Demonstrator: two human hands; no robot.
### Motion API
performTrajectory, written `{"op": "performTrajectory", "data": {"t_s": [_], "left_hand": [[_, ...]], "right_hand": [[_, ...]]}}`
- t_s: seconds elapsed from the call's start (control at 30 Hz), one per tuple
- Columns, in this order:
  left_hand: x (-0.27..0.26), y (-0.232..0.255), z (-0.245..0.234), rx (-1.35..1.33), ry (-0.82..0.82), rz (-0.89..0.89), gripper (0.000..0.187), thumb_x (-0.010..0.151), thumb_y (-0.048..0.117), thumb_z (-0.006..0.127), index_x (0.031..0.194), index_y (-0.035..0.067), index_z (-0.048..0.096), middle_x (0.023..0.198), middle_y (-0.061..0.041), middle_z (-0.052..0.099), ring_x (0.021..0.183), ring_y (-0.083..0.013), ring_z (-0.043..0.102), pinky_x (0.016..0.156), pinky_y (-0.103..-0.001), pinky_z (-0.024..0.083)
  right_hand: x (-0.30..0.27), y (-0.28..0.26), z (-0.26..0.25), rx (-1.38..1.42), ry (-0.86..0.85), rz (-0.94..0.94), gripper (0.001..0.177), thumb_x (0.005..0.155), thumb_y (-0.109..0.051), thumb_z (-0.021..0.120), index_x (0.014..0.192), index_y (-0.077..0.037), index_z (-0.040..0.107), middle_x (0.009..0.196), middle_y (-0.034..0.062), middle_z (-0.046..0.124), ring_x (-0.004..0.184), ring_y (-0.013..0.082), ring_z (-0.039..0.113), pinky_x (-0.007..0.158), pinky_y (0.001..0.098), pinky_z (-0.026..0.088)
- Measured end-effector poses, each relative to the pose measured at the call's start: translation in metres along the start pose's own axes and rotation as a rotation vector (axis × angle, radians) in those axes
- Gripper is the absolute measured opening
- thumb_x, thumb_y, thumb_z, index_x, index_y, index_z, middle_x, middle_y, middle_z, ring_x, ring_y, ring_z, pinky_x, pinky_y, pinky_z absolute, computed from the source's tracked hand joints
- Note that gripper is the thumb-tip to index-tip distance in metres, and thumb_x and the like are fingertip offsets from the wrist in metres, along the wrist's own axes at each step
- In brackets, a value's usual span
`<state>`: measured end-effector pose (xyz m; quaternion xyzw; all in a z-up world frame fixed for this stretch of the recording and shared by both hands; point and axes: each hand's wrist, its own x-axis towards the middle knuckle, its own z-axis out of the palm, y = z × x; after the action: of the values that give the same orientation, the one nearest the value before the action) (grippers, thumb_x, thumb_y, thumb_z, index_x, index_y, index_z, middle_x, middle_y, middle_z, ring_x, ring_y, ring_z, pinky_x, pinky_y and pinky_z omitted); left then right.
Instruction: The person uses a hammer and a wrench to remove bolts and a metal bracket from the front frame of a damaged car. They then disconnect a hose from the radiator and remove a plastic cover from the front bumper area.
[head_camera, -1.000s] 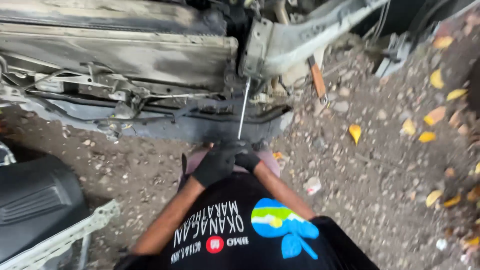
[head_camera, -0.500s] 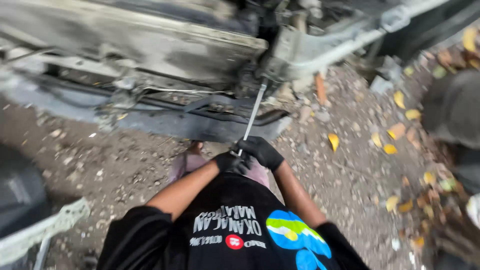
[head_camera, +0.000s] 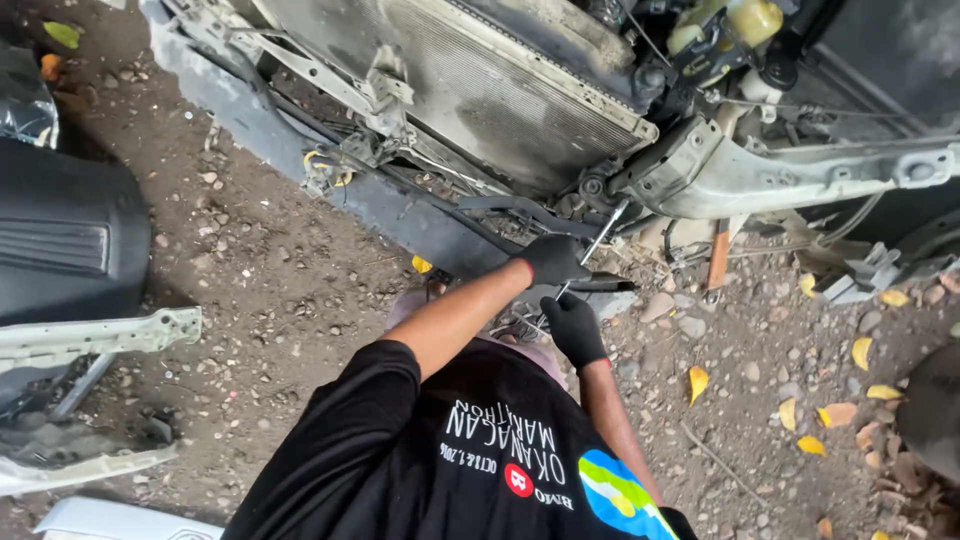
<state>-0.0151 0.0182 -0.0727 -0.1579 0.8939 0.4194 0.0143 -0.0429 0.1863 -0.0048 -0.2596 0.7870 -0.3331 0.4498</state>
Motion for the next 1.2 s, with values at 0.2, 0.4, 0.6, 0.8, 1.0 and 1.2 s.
{"op": "performTrajectory", "data": {"t_s": [0.2, 0.4, 0.6, 0.8, 1.0, 1.2], "left_hand": [[0.020, -0.037, 0.044, -0.322, -0.014, 0.043, 0.034, 0.083, 0.039, 0.069, 0.096, 0.009, 0.078, 0.097, -0.017, 0.075, 0.089, -0.0336, 0.072, 0.082, -0.044, 0.054], [-0.003, -0.004, -0.014, -0.463, -0.117, 0.170, 0.031, 0.092, 0.033, 0.065, 0.101, 0.006, 0.077, 0.101, -0.016, 0.077, 0.094, -0.0301, 0.072, 0.085, -0.041, 0.054], [-0.005, 0.010, -0.043, -0.812, -0.346, -0.120, 0.035, 0.096, 0.034, 0.060, 0.102, 0.004, 0.078, 0.096, -0.013, 0.081, 0.089, -0.0243, 0.072, 0.082, -0.036, 0.055], [0.001, 0.040, -0.065, -0.439, -0.100, -0.184, 0.034, 0.087, 0.031, 0.077, 0.103, 0.002, 0.075, 0.088, -0.015, 0.076, 0.079, -0.0199, 0.072, 0.076, -0.034, 0.054], [0.007, 0.003, -0.037, -0.866, -0.193, -0.074, 0.024, 0.096, 0.025, 0.068, 0.101, 0.002, 0.072, 0.087, -0.010, 0.078, 0.081, -0.0172, 0.074, 0.078, -0.032, 0.056], [0.007, 0.027, -0.053, -0.714, -0.126, -0.135, 0.026, 0.089, 0.025, 0.074, 0.098, 0.001, 0.071, 0.084, -0.010, 0.075, 0.080, -0.0198, 0.071, 0.076, -0.034, 0.055]], "right_hand": [[0.015, -0.032, -0.027, 0.050, -0.230, 0.403, 0.037, 0.101, -0.031, 0.064, 0.106, 0.004, 0.074, 0.079, 0.0145, 0.073, 0.058, 0.0206, 0.060, 0.053, 0.0345, 0.047], [-0.008, 0.004, -0.027, 0.387, -0.318, -0.076, 0.028, 0.106, -0.023, 0.059, 0.120, -0.004, 0.075, 0.110, 0.0028, 0.076, 0.091, 0.0064, 0.066, 0.080, 0.0231, 0.054], [0.002, -0.038, -0.023, 0.357, -0.331, 0.387, 0.026, 0.097, -0.019, 0.061, 0.103, 0.003, 0.074, 0.085, 0.0129, 0.077, 0.064, 0.0205, 0.075, 0.062, 0.0344, 0.061], [-0.004, -0.041, -0.009, 0.152, -0.092, 0.293, 0.029, 0.098, -0.021, 0.070, 0.100, 0.007, 0.077, 0.083, 0.0175, 0.075, 0.067, 0.0196, 0.069, 0.063, 0.0340, 0.056], [-0.006, -0.047, -0.031, 0.594, -0.214, 0.090, 0.035, 0.094, -0.032, 0.069, 0.112, -0.002, 0.074, 0.092, 0.0053, 0.078, 0.080, 0.0118, 0.071, 0.073, 0.0268, 0.056], [0.015, 0.015, -0.015, 0.485, -0.032, 0.230, 0.036, 0.097, -0.028, 0.076, 0.105, 0.007, 0.072, 0.081, 0.0076, 0.071, 0.069, 0.0164, 0.065, 0.064, 0.0299, 0.053]]}}
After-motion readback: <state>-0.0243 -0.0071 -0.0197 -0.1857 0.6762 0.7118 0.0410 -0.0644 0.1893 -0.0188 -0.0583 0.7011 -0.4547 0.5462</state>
